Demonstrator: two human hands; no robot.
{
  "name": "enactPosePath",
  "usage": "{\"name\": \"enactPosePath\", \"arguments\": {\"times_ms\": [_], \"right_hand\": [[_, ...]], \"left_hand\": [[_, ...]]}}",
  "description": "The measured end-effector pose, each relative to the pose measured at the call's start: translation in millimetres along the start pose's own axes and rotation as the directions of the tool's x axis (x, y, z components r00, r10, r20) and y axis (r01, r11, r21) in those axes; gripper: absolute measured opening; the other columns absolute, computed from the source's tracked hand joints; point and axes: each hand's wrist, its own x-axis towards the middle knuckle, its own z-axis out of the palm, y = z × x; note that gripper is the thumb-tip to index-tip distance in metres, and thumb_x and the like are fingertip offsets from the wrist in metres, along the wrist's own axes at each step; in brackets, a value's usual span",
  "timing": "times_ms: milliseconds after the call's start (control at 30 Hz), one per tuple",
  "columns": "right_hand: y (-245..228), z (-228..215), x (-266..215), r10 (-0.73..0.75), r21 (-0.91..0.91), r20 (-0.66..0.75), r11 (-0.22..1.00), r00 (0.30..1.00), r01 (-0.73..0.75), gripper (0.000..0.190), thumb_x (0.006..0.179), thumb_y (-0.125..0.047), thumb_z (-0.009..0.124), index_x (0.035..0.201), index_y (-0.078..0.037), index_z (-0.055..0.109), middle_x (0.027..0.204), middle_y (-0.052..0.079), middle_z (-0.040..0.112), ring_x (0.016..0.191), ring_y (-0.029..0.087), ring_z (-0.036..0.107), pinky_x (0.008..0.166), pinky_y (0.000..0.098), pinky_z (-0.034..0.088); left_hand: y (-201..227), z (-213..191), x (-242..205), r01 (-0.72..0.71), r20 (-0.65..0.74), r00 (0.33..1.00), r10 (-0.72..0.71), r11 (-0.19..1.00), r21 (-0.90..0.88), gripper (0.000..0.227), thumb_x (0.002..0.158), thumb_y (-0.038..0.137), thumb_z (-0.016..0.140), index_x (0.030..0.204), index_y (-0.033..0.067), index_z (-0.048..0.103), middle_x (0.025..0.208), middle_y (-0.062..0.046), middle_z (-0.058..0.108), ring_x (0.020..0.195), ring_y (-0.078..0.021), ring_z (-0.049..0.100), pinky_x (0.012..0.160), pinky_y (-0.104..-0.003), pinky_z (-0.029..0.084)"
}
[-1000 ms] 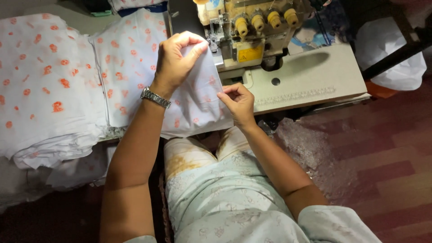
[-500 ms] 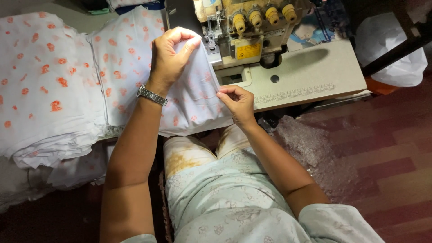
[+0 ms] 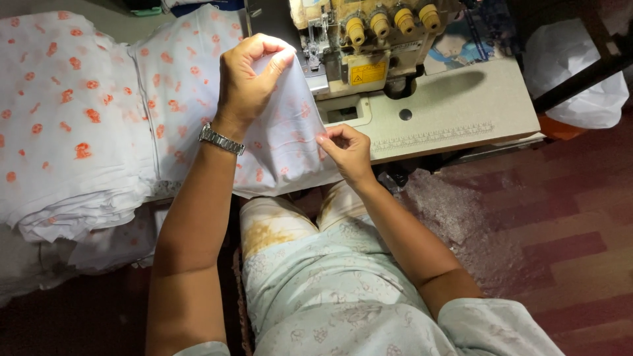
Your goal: The person is sorting, inspecting, and aligning small pieces of patterned fabric on an industrial sewing machine table.
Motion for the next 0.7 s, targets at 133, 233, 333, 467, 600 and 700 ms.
{"name": "enactPosePath", "arguments": {"times_ms": [133,233,333,467,600,700], "right_hand": [[-10.8,-3.7,-2.9,0.006,-0.023,0.132,1.000,0.991,-0.003,0.014,0.088,-0.009,0.070,0.075,-0.010,0.069,0.071,-0.001,0.068,0.074,0.010,0.063,0.081,0.0259,0.053],[-9.5,-7.7,-7.2,-0.034,-0.109,0.111,0.993,0.993,0.046,0.007,0.087,-0.007,0.071,0.080,-0.007,0.071,0.087,0.006,0.072,0.091,0.016,0.068,0.090,0.0284,0.055],[-1.3,-9.3,-9.2,-0.115,-0.077,0.045,0.990,0.992,0.118,0.004,0.085,-0.003,0.074,0.086,-0.006,0.072,0.090,0.008,0.073,0.093,0.020,0.069,0.092,0.0305,0.056],[-13.1,-10.6,-11.1,-0.158,-0.100,0.028,0.982,0.987,0.160,0.006,0.086,-0.002,0.074,0.091,-0.004,0.071,0.091,0.010,0.072,0.088,0.018,0.068,0.081,0.0258,0.057],[-25.7,-7.7,-13.5,-0.175,-0.087,0.033,0.980,0.984,0.178,0.004,0.087,-0.005,0.072,0.090,-0.003,0.071,0.093,0.011,0.072,0.090,0.020,0.068,0.082,0.0278,0.057],[-32.7,-4.6,-16.8,-0.164,-0.074,0.043,0.983,0.986,0.167,0.005,0.089,-0.007,0.070,0.091,-0.003,0.071,0.094,0.011,0.072,0.091,0.020,0.068,0.084,0.0286,0.058]], "left_hand": [[4.1,-4.4,-0.3,-0.032,-0.034,0.999,0.031,0.999,-0.031,0.004,0.094,0.004,0.069,0.090,0.0028,0.068,0.091,-0.006,0.070,0.087,-0.0159,0.064,0.082,-0.028,0.050],[15.1,-10.0,-4.4,-0.040,-0.064,0.997,0.045,0.997,0.067,0.006,0.094,0.007,0.068,0.088,0.0067,0.069,0.088,-0.003,0.070,0.082,-0.0170,0.060,0.076,-0.030,0.046],[29.9,-15.8,-13.0,-0.042,-0.090,0.995,0.047,0.997,0.057,0.006,0.095,0.006,0.067,0.090,0.0069,0.069,0.086,-0.005,0.068,0.081,-0.0173,0.061,0.072,-0.030,0.049],[33.6,-24.9,-27.5,-0.064,-0.144,0.987,0.067,0.998,0.025,0.005,0.100,0.011,0.068,0.099,0.0063,0.069,0.089,-0.008,0.063,0.081,-0.0176,0.060,0.074,-0.028,0.049],[48.6,-34.0,-33.3,-0.120,-0.196,0.973,0.121,0.993,0.013,0.012,0.102,0.013,0.065,0.099,0.0027,0.068,0.086,-0.008,0.063,0.080,-0.0190,0.057,0.073,-0.029,0.047],[56.9,-38.3,-36.1,-0.144,-0.209,0.967,0.145,0.989,0.019,0.010,0.101,0.012,0.065,0.099,0.0024,0.068,0.084,-0.008,0.067,0.079,-0.0190,0.051,0.074,-0.031,0.043]]}}
